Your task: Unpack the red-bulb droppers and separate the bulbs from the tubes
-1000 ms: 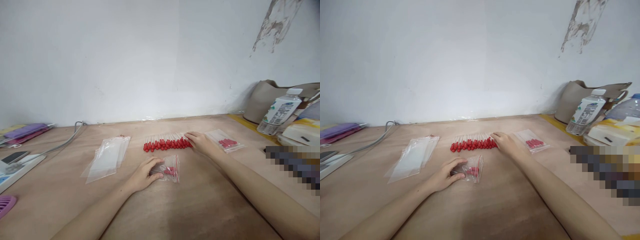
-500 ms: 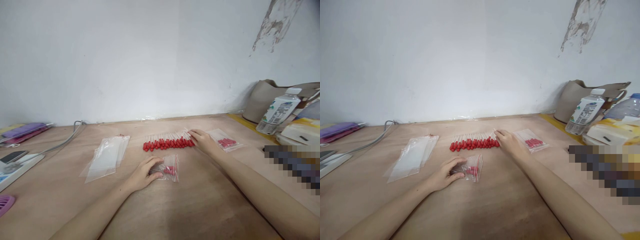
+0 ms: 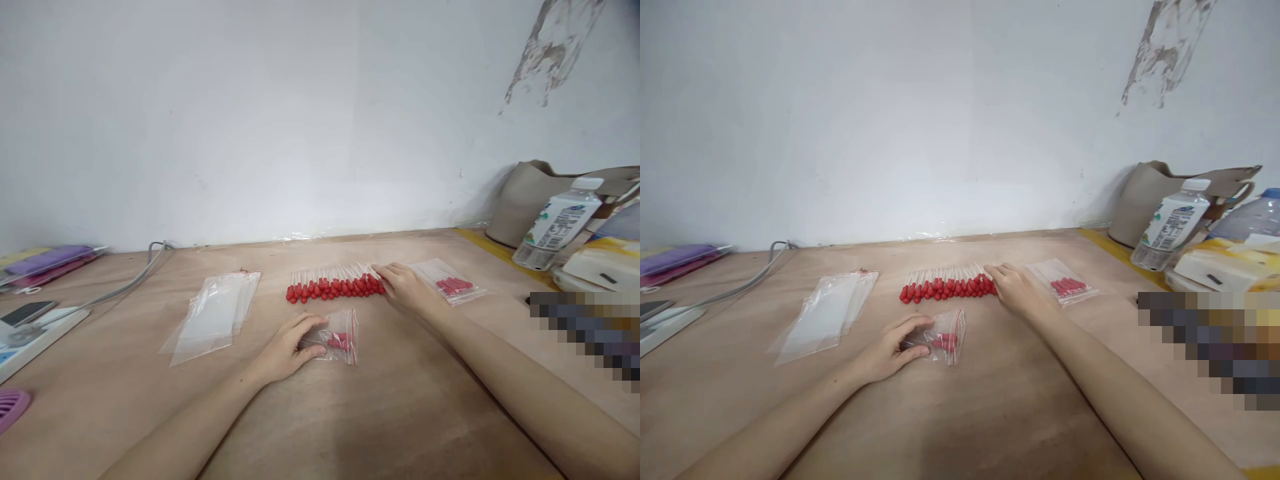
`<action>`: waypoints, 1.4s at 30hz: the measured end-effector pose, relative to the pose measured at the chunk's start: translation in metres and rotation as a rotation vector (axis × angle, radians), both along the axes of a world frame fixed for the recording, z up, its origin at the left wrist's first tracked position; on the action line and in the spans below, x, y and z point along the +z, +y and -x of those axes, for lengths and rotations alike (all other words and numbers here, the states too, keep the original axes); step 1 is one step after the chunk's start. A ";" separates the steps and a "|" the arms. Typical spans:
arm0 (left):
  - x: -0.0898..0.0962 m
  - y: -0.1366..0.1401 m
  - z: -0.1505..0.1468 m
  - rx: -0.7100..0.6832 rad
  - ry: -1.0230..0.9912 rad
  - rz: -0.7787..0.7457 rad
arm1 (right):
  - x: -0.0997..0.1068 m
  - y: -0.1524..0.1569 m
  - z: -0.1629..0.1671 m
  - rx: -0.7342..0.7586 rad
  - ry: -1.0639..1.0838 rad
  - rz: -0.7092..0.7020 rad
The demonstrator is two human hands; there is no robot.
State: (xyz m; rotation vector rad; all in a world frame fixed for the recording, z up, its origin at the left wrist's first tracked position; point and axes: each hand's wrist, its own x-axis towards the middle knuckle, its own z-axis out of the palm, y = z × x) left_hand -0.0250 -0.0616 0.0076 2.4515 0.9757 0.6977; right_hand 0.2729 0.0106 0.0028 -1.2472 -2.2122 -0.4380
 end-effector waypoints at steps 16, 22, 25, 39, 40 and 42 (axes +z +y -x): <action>0.000 0.000 0.000 0.000 -0.001 0.004 | -0.006 0.004 -0.008 -0.049 0.412 0.122; 0.000 -0.001 0.000 0.007 0.002 0.009 | -0.013 0.014 -0.014 -0.151 0.573 0.149; 0.001 -0.001 0.000 0.004 0.000 0.013 | -0.013 0.017 -0.020 -0.178 0.611 0.147; 0.001 -0.001 -0.002 0.002 -0.013 -0.005 | 0.000 0.010 0.022 -0.090 0.097 0.268; 0.001 -0.001 -0.002 0.002 -0.011 -0.005 | -0.001 0.012 0.022 -0.077 0.103 0.277; 0.001 0.000 -0.002 0.002 -0.007 -0.005 | 0.000 0.014 0.023 -0.054 0.126 0.281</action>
